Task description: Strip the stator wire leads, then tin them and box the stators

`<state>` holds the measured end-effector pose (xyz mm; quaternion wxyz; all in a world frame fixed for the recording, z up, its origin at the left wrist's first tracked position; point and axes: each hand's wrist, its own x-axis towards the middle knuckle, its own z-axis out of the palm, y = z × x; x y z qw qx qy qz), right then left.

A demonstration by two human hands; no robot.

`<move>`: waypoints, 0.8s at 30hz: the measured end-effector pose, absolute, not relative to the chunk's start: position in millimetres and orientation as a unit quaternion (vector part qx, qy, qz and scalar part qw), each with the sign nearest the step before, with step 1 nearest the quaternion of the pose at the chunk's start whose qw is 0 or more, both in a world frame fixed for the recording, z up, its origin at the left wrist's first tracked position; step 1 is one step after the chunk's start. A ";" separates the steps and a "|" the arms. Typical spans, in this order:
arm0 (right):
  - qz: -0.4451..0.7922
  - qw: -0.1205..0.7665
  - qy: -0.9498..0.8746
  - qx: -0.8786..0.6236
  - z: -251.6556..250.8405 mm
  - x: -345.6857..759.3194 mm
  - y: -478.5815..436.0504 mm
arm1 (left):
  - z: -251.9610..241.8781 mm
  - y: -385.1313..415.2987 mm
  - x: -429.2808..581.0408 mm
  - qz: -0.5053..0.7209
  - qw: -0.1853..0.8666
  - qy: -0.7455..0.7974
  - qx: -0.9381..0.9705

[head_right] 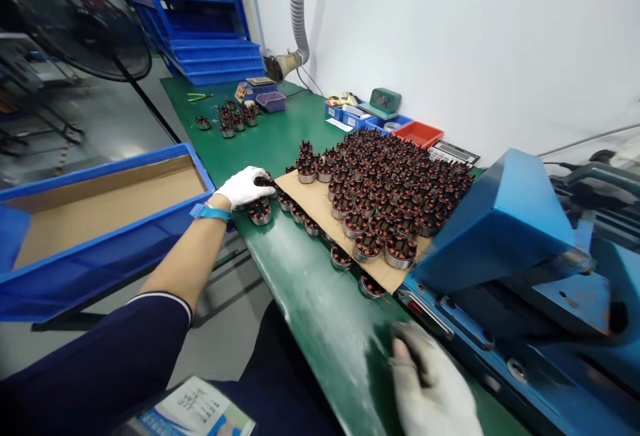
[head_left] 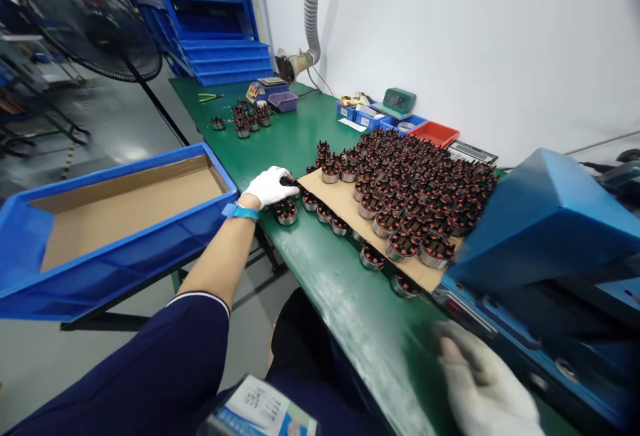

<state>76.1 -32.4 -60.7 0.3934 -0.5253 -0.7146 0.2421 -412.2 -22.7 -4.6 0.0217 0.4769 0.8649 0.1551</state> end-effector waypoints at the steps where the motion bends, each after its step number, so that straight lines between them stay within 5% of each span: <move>1: 0.225 0.362 -0.788 -0.444 -59.7 63.9 -34.1 | -5.8 -26.7 -401.8 0.161 0.023 0.868 0.469; 5: 0.108 0.303 -0.917 -0.236 -51.8 -13.2 -46.4 | -10.7 -31.0 -361.0 0.195 0.021 0.893 0.405; 16: 0.069 0.256 -0.942 -0.204 -42.5 -148.1 -42.3 | 8.2 -64.8 -355.2 0.336 0.032 0.853 0.399; 24: 0.063 0.224 -0.960 -0.153 -40.0 -161.9 -33.0 | -36.6 -86.1 -359.3 0.372 0.041 0.788 0.488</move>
